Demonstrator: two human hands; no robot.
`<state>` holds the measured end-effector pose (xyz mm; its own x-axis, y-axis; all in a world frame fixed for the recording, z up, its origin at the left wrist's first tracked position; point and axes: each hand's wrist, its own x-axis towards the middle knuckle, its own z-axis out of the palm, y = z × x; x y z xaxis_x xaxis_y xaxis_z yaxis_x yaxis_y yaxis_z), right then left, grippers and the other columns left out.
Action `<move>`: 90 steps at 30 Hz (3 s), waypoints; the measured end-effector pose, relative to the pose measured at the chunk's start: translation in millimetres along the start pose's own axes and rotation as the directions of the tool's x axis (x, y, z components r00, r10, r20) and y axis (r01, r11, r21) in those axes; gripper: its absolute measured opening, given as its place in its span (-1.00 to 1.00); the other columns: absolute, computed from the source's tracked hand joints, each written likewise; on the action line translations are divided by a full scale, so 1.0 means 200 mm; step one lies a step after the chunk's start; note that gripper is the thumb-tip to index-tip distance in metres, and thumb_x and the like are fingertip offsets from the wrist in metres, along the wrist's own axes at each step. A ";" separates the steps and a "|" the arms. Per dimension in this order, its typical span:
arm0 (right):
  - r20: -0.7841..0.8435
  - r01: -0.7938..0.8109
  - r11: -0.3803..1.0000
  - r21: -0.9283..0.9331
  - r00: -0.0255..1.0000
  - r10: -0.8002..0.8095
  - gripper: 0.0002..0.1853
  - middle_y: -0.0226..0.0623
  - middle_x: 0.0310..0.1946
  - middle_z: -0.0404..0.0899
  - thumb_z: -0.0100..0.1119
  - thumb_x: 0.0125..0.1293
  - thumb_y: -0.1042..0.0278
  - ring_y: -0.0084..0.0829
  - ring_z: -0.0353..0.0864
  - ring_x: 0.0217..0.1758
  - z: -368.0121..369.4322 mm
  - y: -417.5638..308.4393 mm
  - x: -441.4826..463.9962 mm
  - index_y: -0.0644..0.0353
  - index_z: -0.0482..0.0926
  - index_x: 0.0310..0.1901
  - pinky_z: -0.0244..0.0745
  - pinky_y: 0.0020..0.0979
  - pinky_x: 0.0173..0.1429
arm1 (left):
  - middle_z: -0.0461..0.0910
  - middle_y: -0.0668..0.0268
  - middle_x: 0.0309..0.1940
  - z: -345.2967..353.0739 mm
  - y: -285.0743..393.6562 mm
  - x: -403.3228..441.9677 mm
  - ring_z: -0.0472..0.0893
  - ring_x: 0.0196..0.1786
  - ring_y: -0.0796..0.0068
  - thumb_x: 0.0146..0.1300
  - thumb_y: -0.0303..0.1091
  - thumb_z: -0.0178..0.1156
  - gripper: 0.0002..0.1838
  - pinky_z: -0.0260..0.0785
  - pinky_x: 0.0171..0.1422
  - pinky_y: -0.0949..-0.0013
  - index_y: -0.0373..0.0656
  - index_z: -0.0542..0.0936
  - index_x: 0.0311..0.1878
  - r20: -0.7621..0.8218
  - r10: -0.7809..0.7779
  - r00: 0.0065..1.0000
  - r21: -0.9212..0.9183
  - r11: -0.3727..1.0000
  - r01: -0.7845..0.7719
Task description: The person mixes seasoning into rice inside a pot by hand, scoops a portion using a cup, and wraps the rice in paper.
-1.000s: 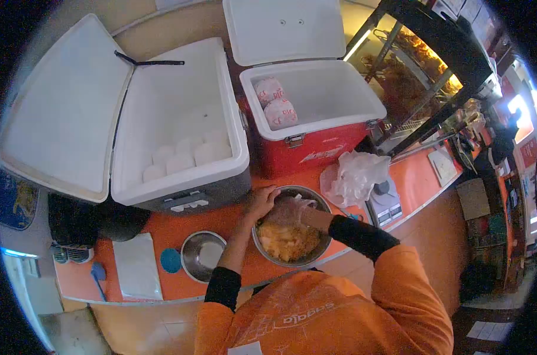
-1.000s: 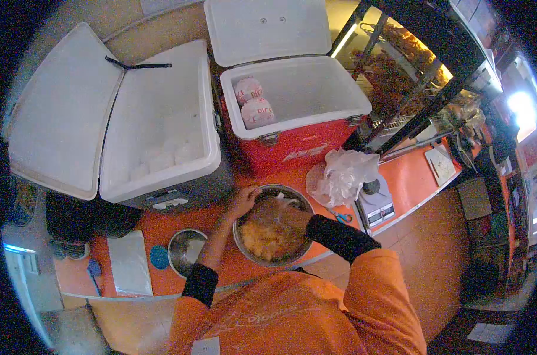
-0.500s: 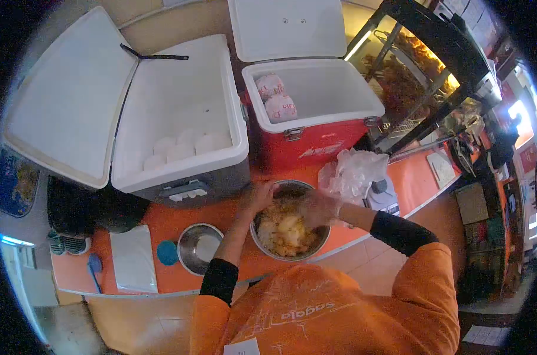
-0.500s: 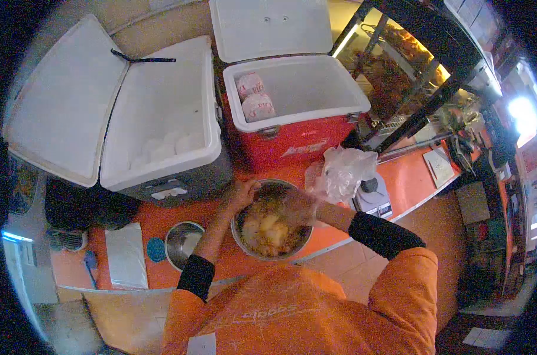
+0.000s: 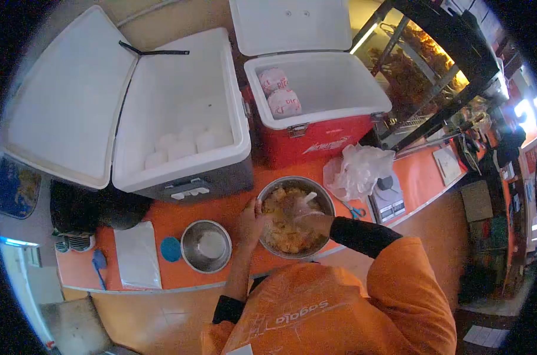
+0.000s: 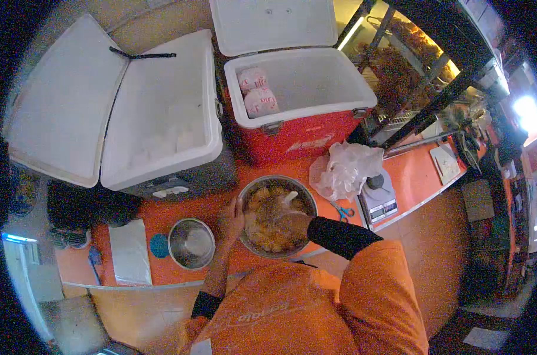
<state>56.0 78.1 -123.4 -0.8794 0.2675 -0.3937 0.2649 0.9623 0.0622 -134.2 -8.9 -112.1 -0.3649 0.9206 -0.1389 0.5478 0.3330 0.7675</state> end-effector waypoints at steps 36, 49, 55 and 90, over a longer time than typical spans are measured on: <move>0.112 -0.492 0.831 0.260 0.870 0.480 -0.62 -0.10 -0.03 0.59 -0.12 0.36 0.17 -0.18 0.61 -0.03 0.32 0.08 0.31 0.18 0.57 0.03 0.49 -0.13 0.11 | 0.58 -0.11 -0.16 0.16 -0.15 0.14 0.56 -0.06 -0.17 0.44 -0.03 -0.14 -0.55 0.39 -0.04 -0.01 -0.21 0.54 0.01 -0.136 0.133 0.982 -0.041 0.989 -0.140; -0.186 0.089 0.981 0.175 0.981 -0.056 -0.64 -0.07 -0.09 0.61 0.00 0.28 0.30 -0.14 0.62 -0.05 -0.45 -0.02 -0.17 0.09 0.48 0.12 0.47 -0.12 0.14 | 0.58 -0.10 -0.09 0.09 -0.13 0.16 0.57 -0.07 -0.16 0.43 0.07 -0.14 -0.44 0.39 0.02 0.01 -0.28 0.51 0.09 -0.061 0.149 0.987 -0.040 0.988 -0.152; 0.072 -0.045 0.918 0.393 0.997 0.018 -0.59 -0.07 -0.07 0.59 0.04 0.24 0.28 -0.15 0.60 -0.02 -0.08 0.00 -0.02 0.13 0.47 0.13 0.45 -0.14 0.15 | 0.59 -0.09 -0.18 0.09 -0.08 0.13 0.58 -0.17 -0.18 0.44 0.01 -0.13 -0.52 0.40 -0.10 -0.02 -0.25 0.53 0.00 -0.118 0.088 0.989 -0.187 0.976 -0.109; 0.021 -0.004 0.953 0.303 1.000 -0.002 -0.55 -0.14 -0.06 0.57 0.05 0.27 0.26 -0.22 0.59 -0.02 0.17 0.04 0.26 0.11 0.40 0.21 0.49 -0.15 0.07 | 0.63 -0.03 -0.30 0.25 -0.32 0.45 0.63 -0.24 -0.08 0.40 -0.04 -0.07 -0.60 0.45 -0.17 -0.01 -0.10 0.60 0.02 0.018 0.388 0.921 -0.010 0.922 -0.388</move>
<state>25.3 97.9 -174.3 -0.8717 0.2641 -0.4128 0.3756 0.9011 -0.2166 -164.7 61.7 -205.2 -0.1098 0.9813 0.1582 0.6390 -0.0522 0.7675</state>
